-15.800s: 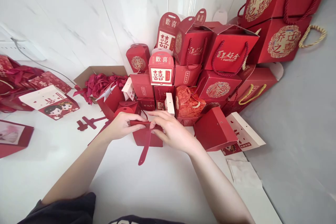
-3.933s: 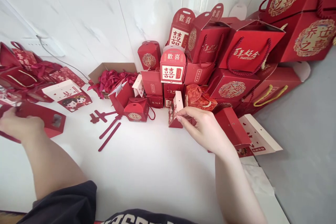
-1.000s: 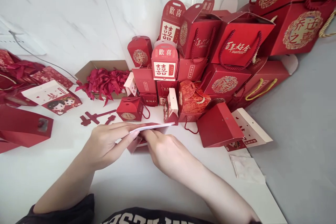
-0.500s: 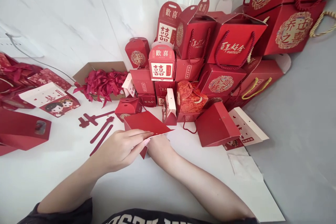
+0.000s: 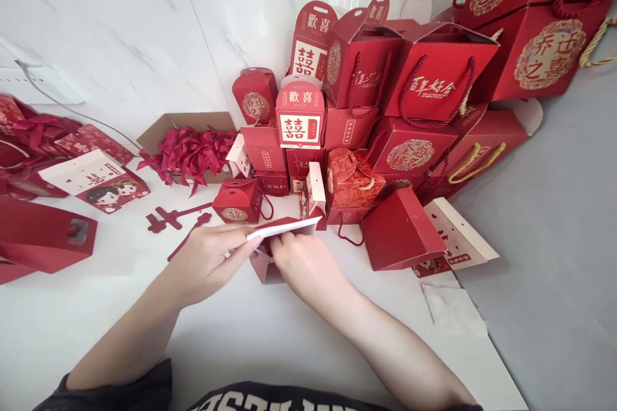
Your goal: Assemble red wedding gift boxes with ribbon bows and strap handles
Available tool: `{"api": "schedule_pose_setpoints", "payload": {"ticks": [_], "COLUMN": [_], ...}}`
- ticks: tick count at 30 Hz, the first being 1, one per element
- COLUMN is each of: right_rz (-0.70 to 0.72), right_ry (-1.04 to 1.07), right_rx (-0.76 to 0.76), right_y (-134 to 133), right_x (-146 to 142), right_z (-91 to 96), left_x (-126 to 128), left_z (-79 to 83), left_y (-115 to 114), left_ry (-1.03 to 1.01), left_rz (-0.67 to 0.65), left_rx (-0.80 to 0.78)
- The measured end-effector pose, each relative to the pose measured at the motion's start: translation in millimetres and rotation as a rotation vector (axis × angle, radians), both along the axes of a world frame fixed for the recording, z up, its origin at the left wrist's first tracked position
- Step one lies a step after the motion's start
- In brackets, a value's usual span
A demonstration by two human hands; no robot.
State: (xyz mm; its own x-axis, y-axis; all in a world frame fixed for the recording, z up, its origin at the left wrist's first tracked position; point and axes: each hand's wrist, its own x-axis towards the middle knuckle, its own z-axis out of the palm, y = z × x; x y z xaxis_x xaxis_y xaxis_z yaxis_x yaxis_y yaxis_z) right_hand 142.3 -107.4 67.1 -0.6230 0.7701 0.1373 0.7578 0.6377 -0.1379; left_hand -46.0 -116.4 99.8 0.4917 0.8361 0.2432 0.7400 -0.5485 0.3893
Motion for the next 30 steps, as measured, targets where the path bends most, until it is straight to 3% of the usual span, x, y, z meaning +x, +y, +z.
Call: {"api": "schedule_pose_setpoints", "payload": {"ticks": [2,4,8,12,18,24,30], "right_rz": [-0.052,-0.115,-0.244,-0.071,0.033,0.077,0.035], "right_ry": [0.242,0.570,1.107,1.435,1.513,1.496,1.431], "right_rx": [0.091,0.034,-0.348,-0.654,-0.722,-0.625,-0.575], "right_y": [-5,-5,3,0,-16,-16,-15], "right_x": [23,46,69,62,53,56,56], "right_z": [18.0,30.9,40.5,42.3,48.1,46.9,48.4], "left_x": [-6,-11,-13,-13,-15,-15,-14], "left_z": [3.2,3.9,2.9,2.2,1.7,1.5,4.5], "left_y": [6,11,14,13,13,14,13], "left_ry": [-0.019,-0.030,-0.046,-0.049,-0.045,-0.022,-0.014], "left_rz": [0.064,0.107,0.136,0.143,0.112,0.120,0.098], "left_rx": [-0.072,-0.144,-0.255,-0.267,-0.273,-0.280,-0.312]}}
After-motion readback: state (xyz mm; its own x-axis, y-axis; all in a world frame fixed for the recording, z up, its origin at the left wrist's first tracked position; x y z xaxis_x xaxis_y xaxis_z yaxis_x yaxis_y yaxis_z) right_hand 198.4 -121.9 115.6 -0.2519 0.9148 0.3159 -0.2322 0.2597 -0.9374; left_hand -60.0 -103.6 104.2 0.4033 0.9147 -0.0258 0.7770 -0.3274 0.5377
